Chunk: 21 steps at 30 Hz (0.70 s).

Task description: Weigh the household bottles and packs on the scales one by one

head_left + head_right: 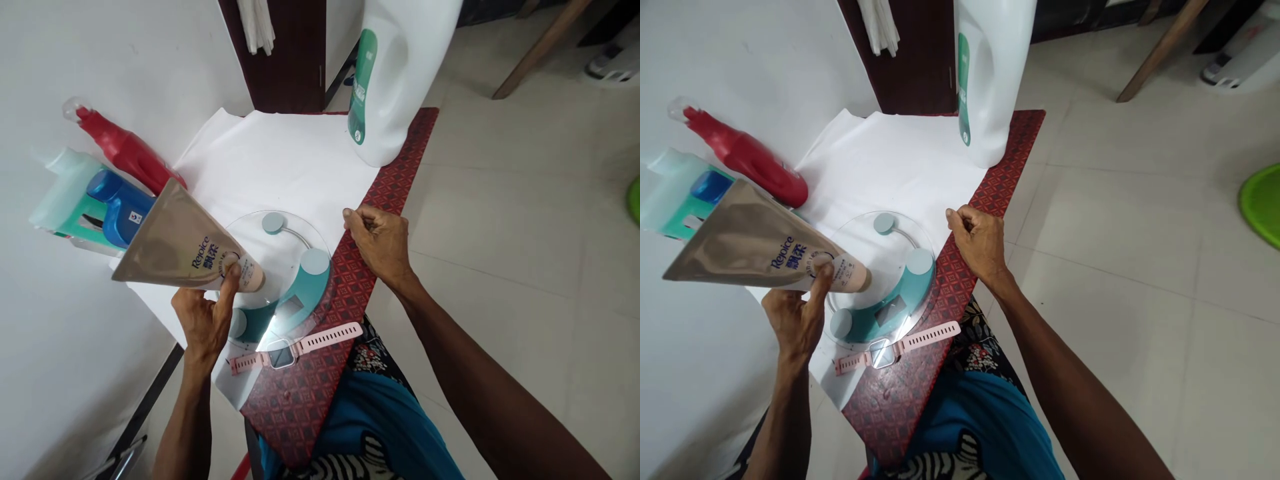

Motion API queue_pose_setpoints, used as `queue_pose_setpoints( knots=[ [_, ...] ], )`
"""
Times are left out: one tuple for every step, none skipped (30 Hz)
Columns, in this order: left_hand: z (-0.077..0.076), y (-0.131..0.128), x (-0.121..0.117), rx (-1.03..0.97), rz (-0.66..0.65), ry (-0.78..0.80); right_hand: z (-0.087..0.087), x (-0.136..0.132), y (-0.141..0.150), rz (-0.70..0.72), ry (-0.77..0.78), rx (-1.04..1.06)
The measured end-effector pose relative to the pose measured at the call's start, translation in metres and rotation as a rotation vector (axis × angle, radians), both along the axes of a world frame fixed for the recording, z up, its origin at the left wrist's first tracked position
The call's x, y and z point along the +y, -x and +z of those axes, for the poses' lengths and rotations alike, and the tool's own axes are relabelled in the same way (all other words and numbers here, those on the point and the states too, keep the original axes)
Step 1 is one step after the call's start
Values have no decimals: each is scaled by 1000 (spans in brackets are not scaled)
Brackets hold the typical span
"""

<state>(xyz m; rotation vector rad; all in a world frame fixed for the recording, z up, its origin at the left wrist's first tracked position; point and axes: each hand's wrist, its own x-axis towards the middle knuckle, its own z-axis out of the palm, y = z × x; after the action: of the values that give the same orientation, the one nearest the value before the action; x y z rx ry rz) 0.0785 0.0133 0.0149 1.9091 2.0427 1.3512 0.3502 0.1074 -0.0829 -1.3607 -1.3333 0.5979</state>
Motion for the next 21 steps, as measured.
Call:
queue_pose_setpoints(
  knots=[
    [-1,1,1,-11,37,-25,0,0,0,2,1,4],
    [0,4,1,-32,77,-53,0,0,0,4,1,8],
    [1,9,2,-60,122,-89,0,0,-1,7,1,10],
    [3,16,3,-92,170,-138,0,0,-1,12,1,12],
    [5,25,5,-118,216,-193,0,0,-1,15,1,14],
    [8,36,8,-132,254,-255,0,0,-1,17,1,16],
    [10,47,12,-140,279,-311,0,0,-1,16,1,18],
    [12,60,17,-146,290,-355,0,-1,-1,12,1,21],
    [12,73,23,-155,291,-384,1,-1,-1,6,2,24],
    [11,86,30,-169,291,-396,1,-1,-1,0,2,26],
    [8,100,37,-186,297,-395,2,-1,-1,-3,4,27],
    [4,112,45,-207,311,-388,2,-1,0,-4,5,25],
    [-1,122,52,-224,326,-382,3,-1,0,-2,8,23],
    [-6,131,60,-231,341,-381,3,-1,0,2,10,20],
    [-11,138,66,-228,353,-384,3,-1,0,6,15,16],
    [-15,143,71,-215,360,-385,4,-1,0,7,21,12],
    [-18,146,76,-197,364,-382,4,-1,0,7,28,6],
    [-21,147,78,-174,373,-374,4,-1,1,5,34,-2],
    [-23,148,80,-148,387,-361,4,-1,1,1,39,-9],
    [-24,147,81,-124,406,-349,3,-1,1,-4,43,-16],
    [-26,147,80,-104,428,-341,3,-1,1,-7,45,-20]
  ],
)
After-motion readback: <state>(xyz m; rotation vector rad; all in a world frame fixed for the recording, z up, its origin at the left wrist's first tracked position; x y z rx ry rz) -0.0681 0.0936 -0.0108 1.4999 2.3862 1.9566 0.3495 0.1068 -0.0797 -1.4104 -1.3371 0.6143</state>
